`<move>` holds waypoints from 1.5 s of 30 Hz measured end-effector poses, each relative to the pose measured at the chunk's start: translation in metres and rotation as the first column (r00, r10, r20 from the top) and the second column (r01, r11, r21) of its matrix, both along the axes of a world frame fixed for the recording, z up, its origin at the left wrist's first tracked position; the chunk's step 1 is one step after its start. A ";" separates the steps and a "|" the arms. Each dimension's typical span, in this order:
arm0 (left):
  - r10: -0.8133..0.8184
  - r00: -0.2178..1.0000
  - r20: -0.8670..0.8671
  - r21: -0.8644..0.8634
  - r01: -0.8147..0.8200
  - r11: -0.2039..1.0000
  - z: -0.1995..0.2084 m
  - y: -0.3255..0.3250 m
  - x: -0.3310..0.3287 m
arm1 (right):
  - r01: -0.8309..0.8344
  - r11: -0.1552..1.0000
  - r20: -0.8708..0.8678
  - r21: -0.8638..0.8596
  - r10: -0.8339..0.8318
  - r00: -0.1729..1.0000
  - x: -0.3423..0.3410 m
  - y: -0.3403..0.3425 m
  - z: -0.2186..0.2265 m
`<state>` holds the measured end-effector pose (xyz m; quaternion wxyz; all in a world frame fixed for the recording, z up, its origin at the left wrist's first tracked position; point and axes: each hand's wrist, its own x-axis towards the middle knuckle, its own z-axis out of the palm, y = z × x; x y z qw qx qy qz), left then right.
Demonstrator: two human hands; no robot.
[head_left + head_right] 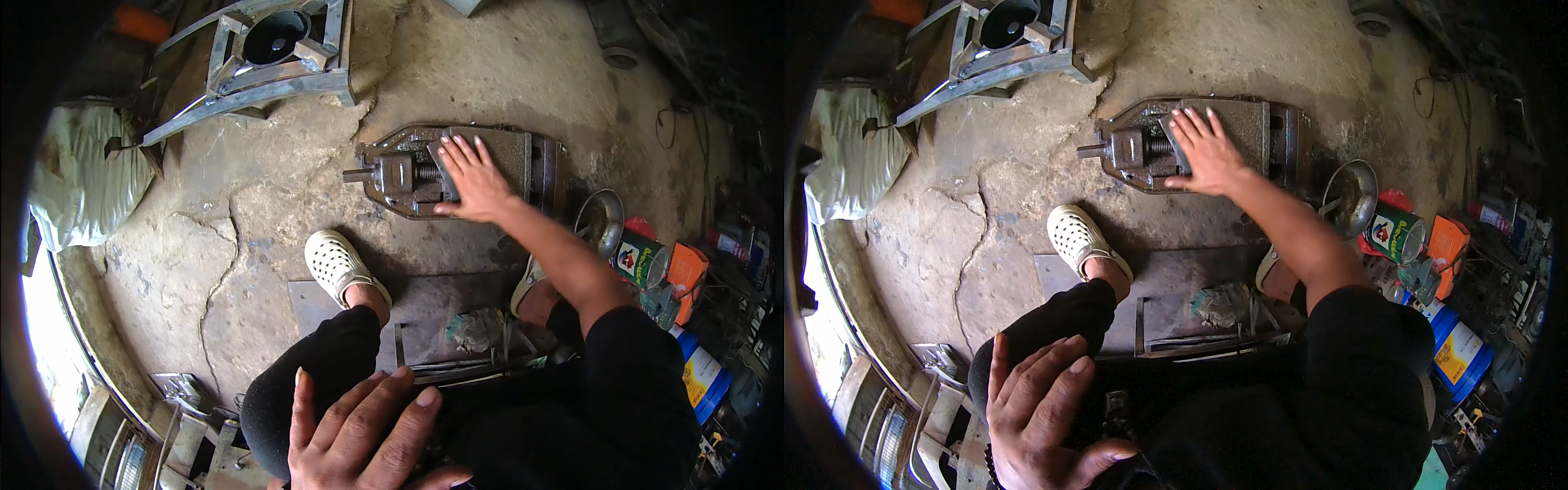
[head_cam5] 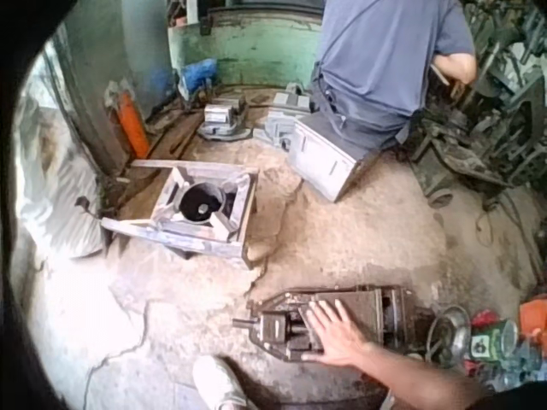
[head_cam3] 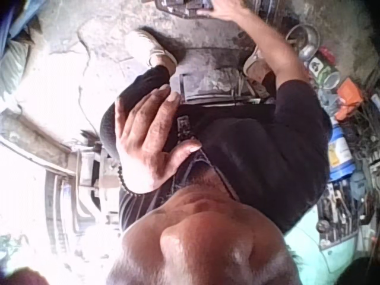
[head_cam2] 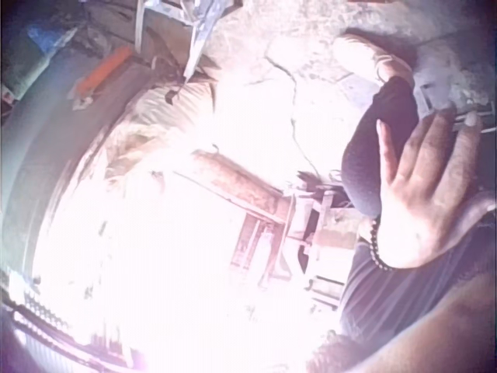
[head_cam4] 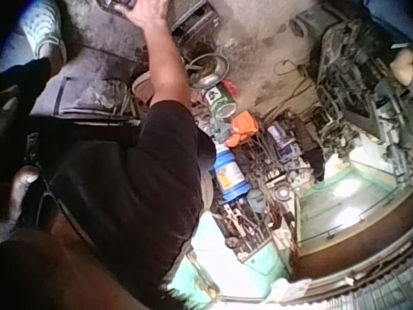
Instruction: The person scrubs a metal part on the floor using a cloth and a small brush, repeatedly wiping and scraping its surfaces. The person occasionally repositions the part and continues cleaning different areas.
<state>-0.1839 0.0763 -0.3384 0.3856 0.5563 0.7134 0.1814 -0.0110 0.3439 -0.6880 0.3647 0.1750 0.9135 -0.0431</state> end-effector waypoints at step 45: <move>0.012 1.000 0.021 -0.002 -0.012 1.000 0.008 0.006 0.013 | 0.410 0.911 -0.326 -0.035 -0.398 0.857 0.010 -0.050 0.000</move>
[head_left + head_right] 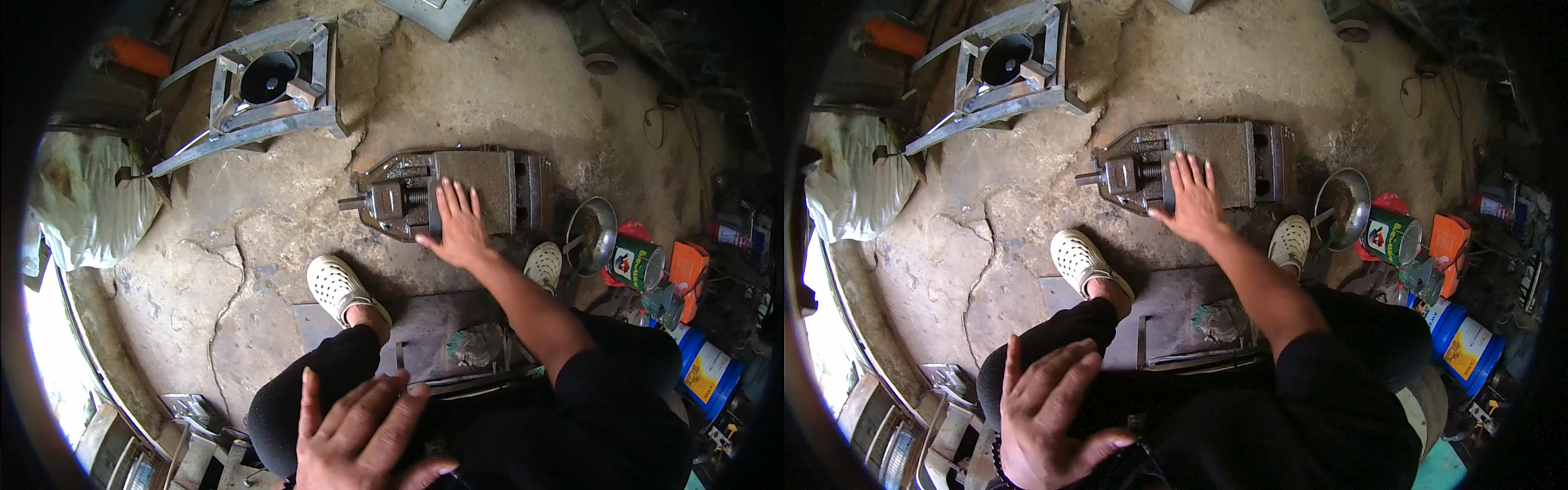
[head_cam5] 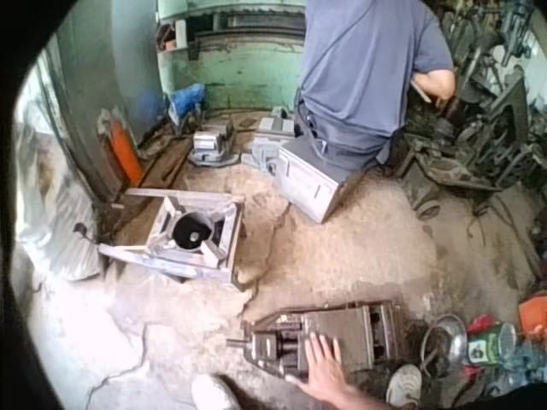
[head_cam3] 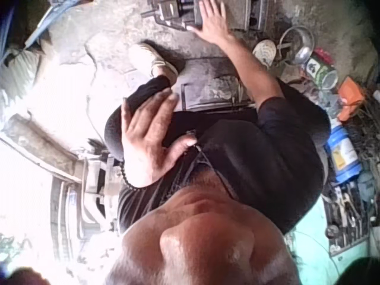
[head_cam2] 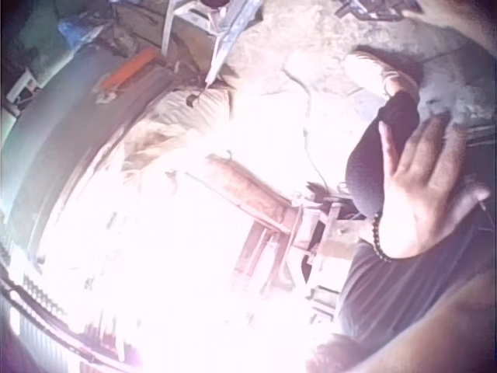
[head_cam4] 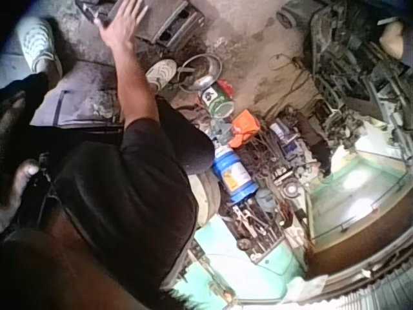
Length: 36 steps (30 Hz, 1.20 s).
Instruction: The person scrubs a metal part on the floor using a cloth and a small brush, repeatedly wiping and scraping its surfaces. The person occasionally repositions the part and continues cleaning different areas.
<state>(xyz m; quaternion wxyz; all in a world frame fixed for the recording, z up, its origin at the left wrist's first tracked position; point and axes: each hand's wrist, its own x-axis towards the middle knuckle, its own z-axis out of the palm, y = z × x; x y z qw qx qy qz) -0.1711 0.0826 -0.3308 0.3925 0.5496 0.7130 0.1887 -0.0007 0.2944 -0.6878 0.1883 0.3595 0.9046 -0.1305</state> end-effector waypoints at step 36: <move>0.025 0.996 -0.085 -0.058 -0.030 0.998 -0.006 0.001 -0.005 | -0.003 0.994 -0.017 -0.108 0.001 1.000 0.016 -0.011 0.006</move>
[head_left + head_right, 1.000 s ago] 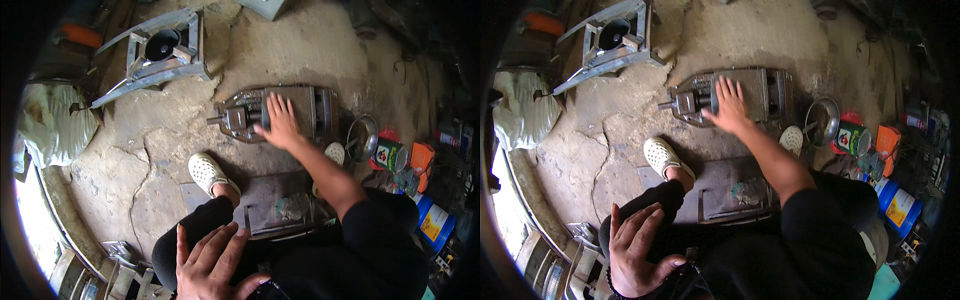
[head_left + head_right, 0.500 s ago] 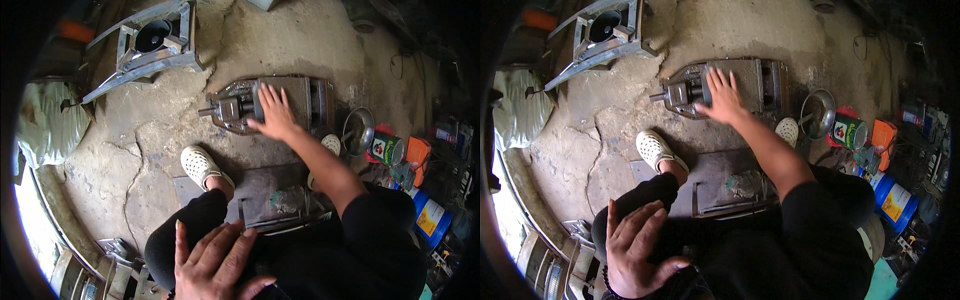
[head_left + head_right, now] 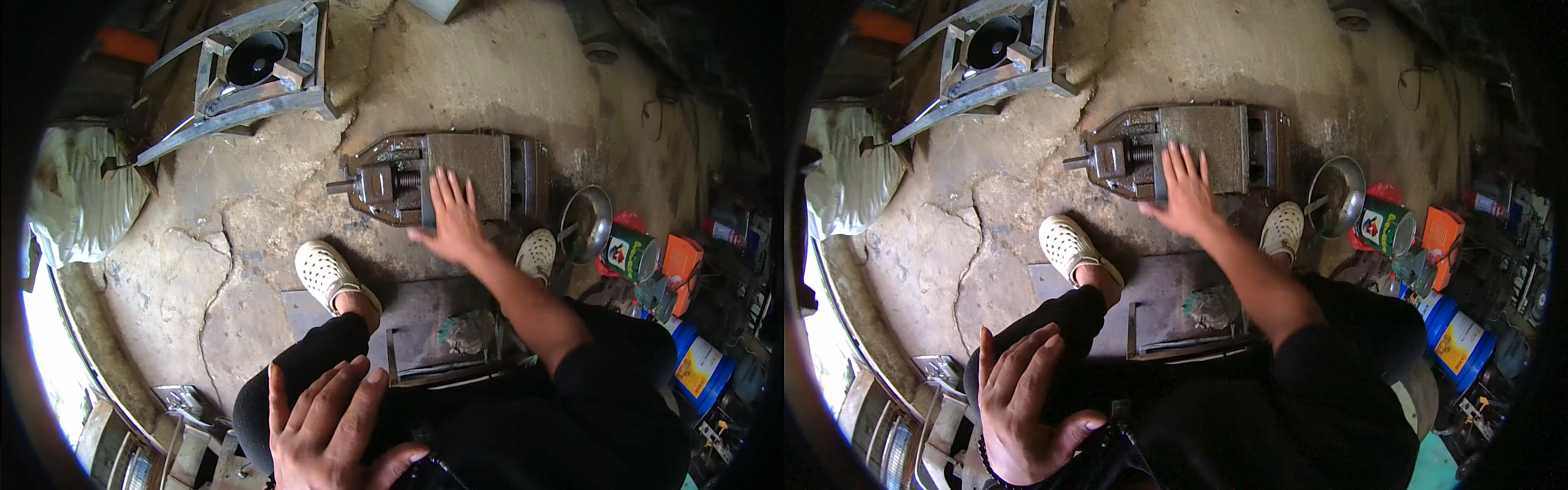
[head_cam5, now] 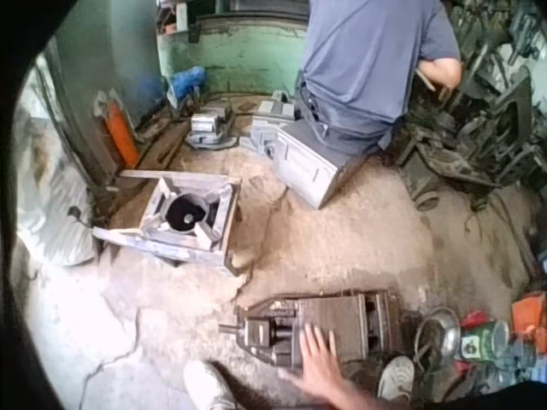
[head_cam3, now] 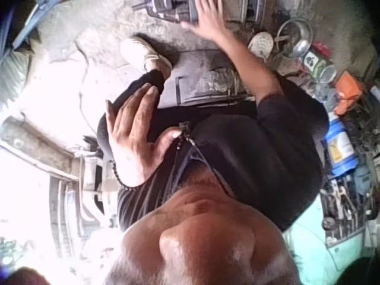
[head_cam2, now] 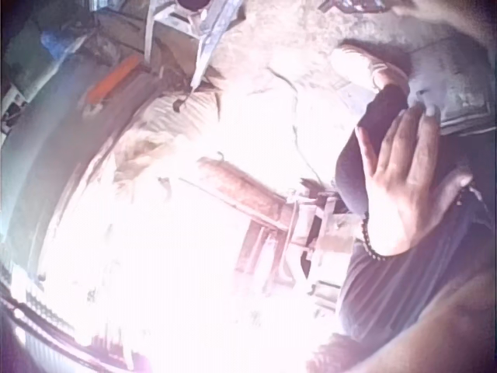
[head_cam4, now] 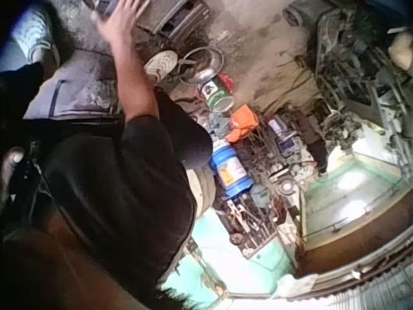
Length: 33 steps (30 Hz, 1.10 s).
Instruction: The person scrubs a metal part on the floor using a cloth and a small brush, repeatedly wiping and scraping its surfaces. The person occasionally repositions the part and continues cleaning different areas.
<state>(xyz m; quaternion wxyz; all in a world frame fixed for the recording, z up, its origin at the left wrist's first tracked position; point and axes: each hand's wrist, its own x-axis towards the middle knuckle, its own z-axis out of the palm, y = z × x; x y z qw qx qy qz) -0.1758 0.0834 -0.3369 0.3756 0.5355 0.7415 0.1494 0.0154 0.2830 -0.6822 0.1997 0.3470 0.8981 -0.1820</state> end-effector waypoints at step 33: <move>-0.138 0.990 0.035 0.043 0.136 0.990 0.001 -0.014 -0.007 | -0.014 0.998 0.055 0.069 0.010 0.998 0.019 -0.044 0.007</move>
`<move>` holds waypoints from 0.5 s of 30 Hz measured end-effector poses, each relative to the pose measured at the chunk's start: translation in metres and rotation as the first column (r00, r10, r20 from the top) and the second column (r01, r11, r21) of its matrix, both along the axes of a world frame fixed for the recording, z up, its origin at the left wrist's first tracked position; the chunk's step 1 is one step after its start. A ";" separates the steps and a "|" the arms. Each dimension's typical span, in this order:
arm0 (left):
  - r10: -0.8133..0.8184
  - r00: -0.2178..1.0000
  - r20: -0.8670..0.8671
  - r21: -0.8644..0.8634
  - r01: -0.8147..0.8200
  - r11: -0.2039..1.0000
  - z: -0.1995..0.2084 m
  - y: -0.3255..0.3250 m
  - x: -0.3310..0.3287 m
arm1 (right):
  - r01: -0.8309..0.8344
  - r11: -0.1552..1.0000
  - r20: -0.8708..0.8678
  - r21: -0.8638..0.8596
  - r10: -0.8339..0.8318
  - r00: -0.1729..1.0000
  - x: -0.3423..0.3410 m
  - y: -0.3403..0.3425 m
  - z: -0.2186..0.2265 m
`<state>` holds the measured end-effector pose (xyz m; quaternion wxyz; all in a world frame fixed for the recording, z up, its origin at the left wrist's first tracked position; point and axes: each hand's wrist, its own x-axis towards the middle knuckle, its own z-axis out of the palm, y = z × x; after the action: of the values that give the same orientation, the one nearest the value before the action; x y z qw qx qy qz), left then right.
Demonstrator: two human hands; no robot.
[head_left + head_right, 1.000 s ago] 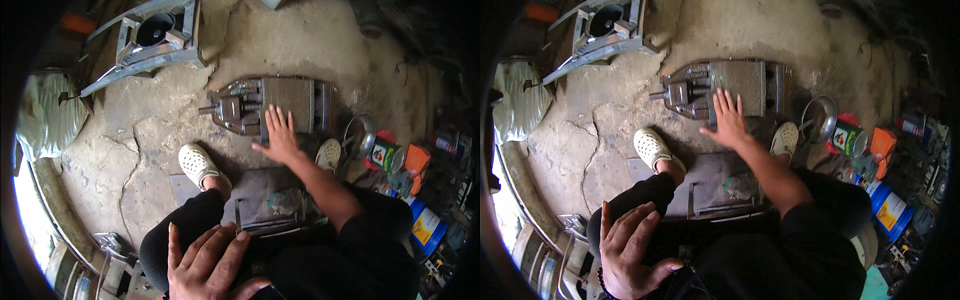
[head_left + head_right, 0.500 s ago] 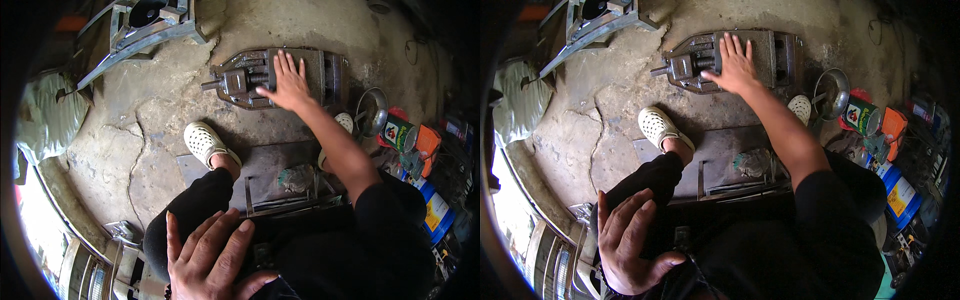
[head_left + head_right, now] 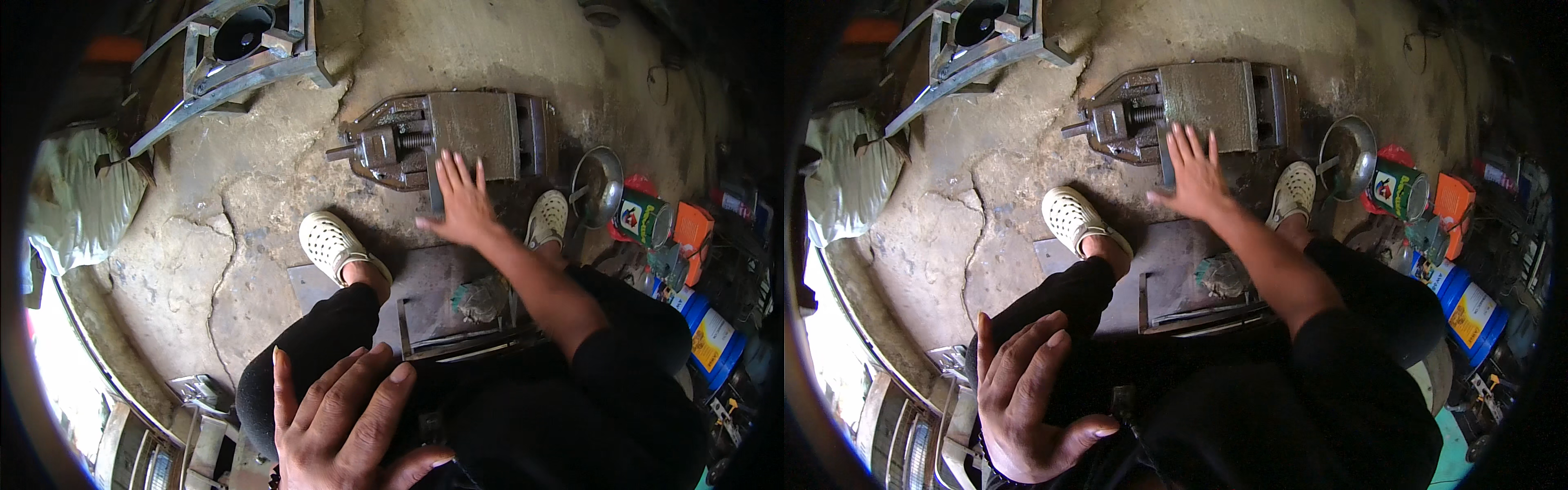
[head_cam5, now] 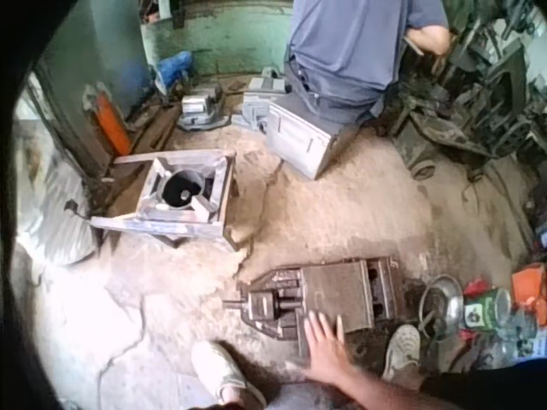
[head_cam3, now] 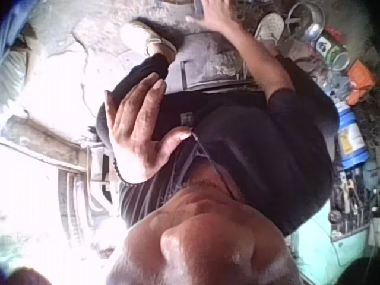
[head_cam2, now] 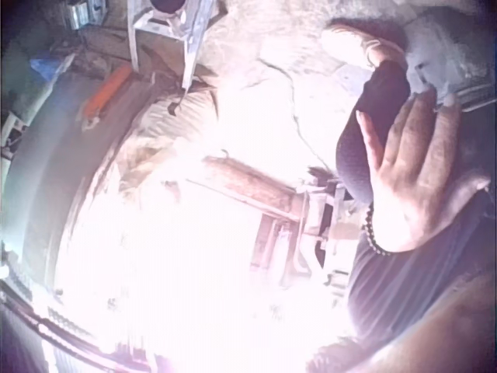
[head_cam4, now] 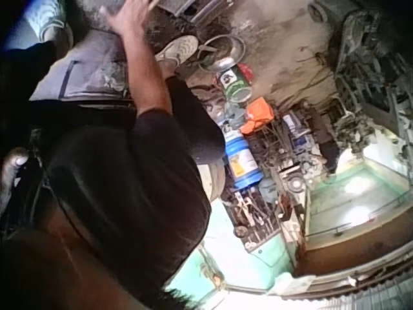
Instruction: The person scrubs a metal part on the floor using a cloth and a small brush, repeatedly wiping and scraping its surfaces. The person occasionally repositions the part and continues cleaning different areas.
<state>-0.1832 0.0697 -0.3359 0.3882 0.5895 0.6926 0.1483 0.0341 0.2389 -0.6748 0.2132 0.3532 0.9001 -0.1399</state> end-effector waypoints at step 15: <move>-0.009 0.999 0.043 -0.006 0.009 1.000 0.001 0.008 0.009 | 0.111 0.992 0.087 0.054 -0.115 0.990 0.029 -0.007 -0.002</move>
<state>-0.1747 0.0774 -0.3353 0.4057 0.5881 0.6818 0.1572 0.0631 0.2322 -0.6767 0.2364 0.4146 0.8714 -0.1138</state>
